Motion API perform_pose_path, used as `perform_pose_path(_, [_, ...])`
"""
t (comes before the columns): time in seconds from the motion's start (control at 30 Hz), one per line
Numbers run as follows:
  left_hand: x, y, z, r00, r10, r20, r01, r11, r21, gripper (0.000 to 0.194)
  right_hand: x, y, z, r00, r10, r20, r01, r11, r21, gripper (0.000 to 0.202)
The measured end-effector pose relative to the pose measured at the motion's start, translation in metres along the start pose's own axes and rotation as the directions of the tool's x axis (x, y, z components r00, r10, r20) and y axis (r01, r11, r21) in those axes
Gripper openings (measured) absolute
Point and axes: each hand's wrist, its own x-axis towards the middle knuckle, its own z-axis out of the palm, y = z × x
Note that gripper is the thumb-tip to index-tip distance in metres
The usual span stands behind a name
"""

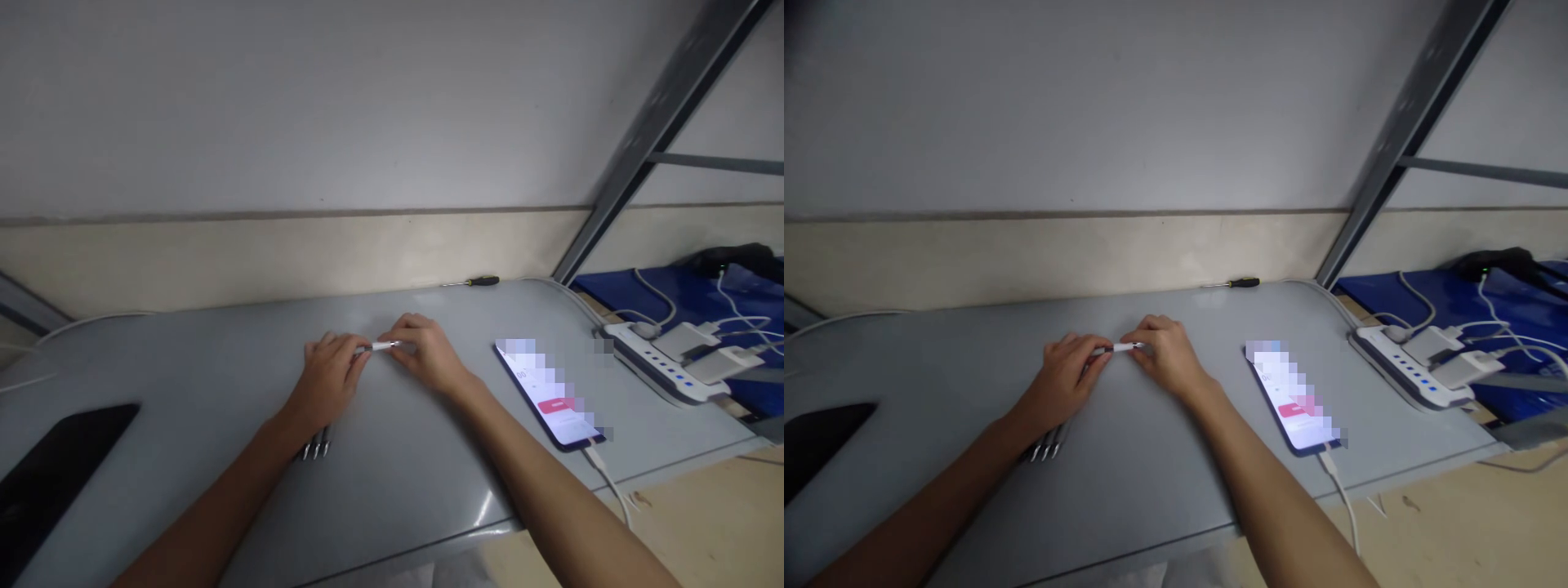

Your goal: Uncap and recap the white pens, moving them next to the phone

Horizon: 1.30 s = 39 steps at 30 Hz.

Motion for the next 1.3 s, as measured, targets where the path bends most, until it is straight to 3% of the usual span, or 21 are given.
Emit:
perform_pose_path(0.2, [0.001, -0.002, 0.000, 0.999, 0.032, 0.028, -0.032, 0.999, -0.019, 0.024, 0.001, -0.004, -0.004, 0.997, -0.067, 0.045, 0.062, 0.994, 0.093, 0.020])
perform_pose_path(0.4, [0.001, -0.004, 0.000, 0.996, 0.086, 0.024, -0.086, 0.996, -0.004, 0.025, 0.002, -0.010, -0.009, 0.986, 0.018, 0.167, -0.032, 0.996, 0.081, 0.025])
perform_pose_path(0.67, [0.002, -0.003, -0.003, 0.998, 0.068, -0.013, -0.068, 0.997, -0.041, 0.025, 0.001, -0.008, -0.012, 0.989, 0.107, 0.103, -0.121, 0.982, 0.145, 0.011])
perform_pose_path(0.87, [0.003, -0.003, -0.004, 0.997, 0.062, -0.039, -0.066, 0.993, -0.102, 0.031, 0.002, -0.008, -0.013, 0.989, 0.135, 0.059, -0.144, 0.970, 0.197, 0.020])
perform_pose_path(0.93, [0.004, -0.004, -0.004, 0.996, 0.072, -0.050, -0.077, 0.990, -0.115, 0.030, 0.002, -0.007, -0.012, 0.990, 0.124, 0.065, -0.134, 0.974, 0.182, 0.014])
perform_pose_path(1.3, [0.006, -0.012, -0.006, 0.966, -0.007, -0.258, -0.062, 0.965, -0.256, 0.012, 0.002, -0.008, -0.015, 0.982, 0.160, 0.104, -0.180, 0.955, 0.235, 0.017])
